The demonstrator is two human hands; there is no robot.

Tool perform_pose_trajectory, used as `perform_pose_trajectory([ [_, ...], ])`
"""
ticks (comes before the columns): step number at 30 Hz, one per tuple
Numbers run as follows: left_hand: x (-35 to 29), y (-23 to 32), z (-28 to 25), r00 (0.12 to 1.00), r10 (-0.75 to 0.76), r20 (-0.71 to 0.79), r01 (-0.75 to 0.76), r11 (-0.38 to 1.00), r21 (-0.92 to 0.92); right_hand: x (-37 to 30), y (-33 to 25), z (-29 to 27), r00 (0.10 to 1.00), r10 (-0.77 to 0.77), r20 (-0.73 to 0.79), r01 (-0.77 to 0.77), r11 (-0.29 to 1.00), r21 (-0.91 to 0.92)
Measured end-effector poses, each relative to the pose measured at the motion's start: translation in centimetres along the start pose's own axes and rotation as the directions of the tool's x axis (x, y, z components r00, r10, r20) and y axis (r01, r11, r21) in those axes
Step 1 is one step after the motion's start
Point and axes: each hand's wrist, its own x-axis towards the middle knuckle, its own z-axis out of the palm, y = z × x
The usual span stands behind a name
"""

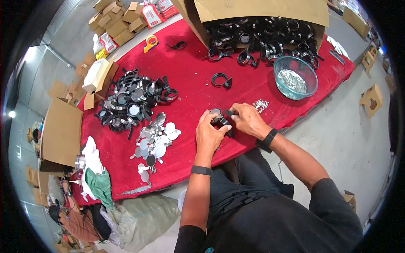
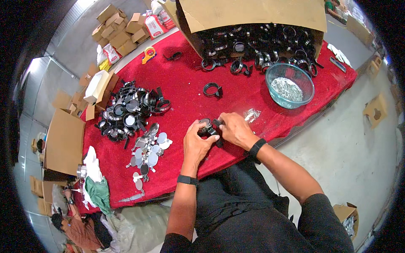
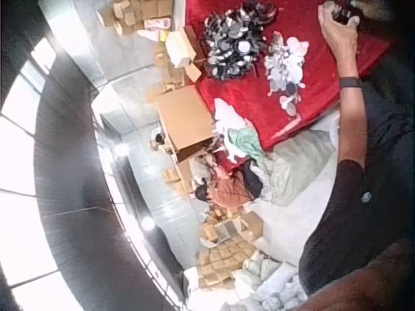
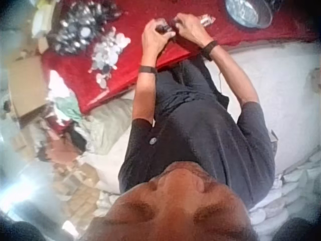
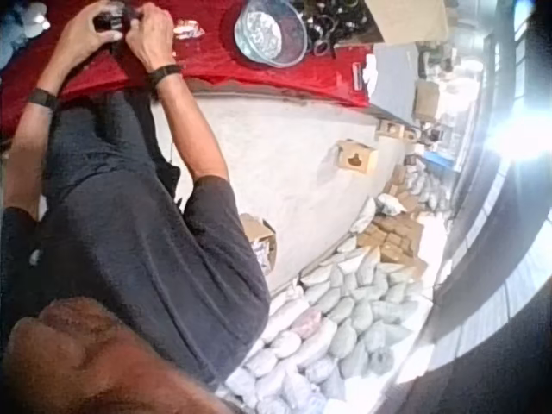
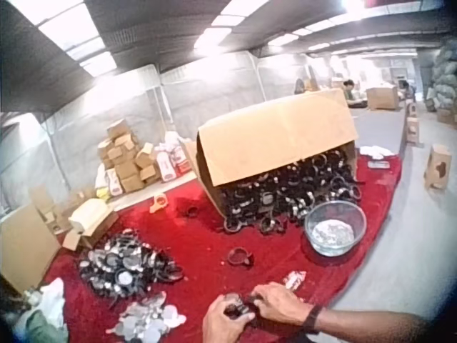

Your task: The person is assembling plastic and metal parts at a workstation.

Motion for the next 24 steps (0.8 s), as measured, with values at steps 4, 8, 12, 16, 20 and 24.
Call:
perform_pose_trajectory([
  [4, 0.4, 0.0, 0.5, 0.999, 0.039, 0.010, -0.038, 0.999, -0.033, 0.5, -0.4, 1.1, 0.998, 0.034, 0.044, -0.033, 0.999, -0.026],
  [8, 0.5, -1.3, 1.3, 0.995, 0.082, -0.058, -0.083, 0.996, -0.029, 1.5, -2.1, 0.4, 0.991, 0.038, 0.127, -0.041, 0.999, 0.017],
  [12, 0.3, -1.1, 1.7, 0.995, 0.048, -0.092, -0.049, 0.999, -0.005, 1.7, -3.2, 0.7, 0.988, 0.068, 0.139, -0.051, 0.991, -0.123],
  [16, 0.5, -1.0, 1.6, 0.995, 0.057, -0.083, -0.061, 0.997, -0.038, 2.2, -3.4, 1.0, 0.991, 0.069, 0.115, -0.038, 0.966, -0.257],
  [20, 0.5, -1.0, 1.8, 0.994, 0.070, -0.083, -0.070, 0.998, 0.001, 2.7, -2.9, 1.3, 0.993, 0.005, 0.118, 0.029, 0.959, -0.282],
  [24, 0.4, -1.3, 1.7, 0.998, 0.027, -0.062, -0.031, 0.998, -0.060, 3.1, -4.2, 1.5, 0.989, 0.046, 0.141, 0.002, 0.948, -0.319],
])
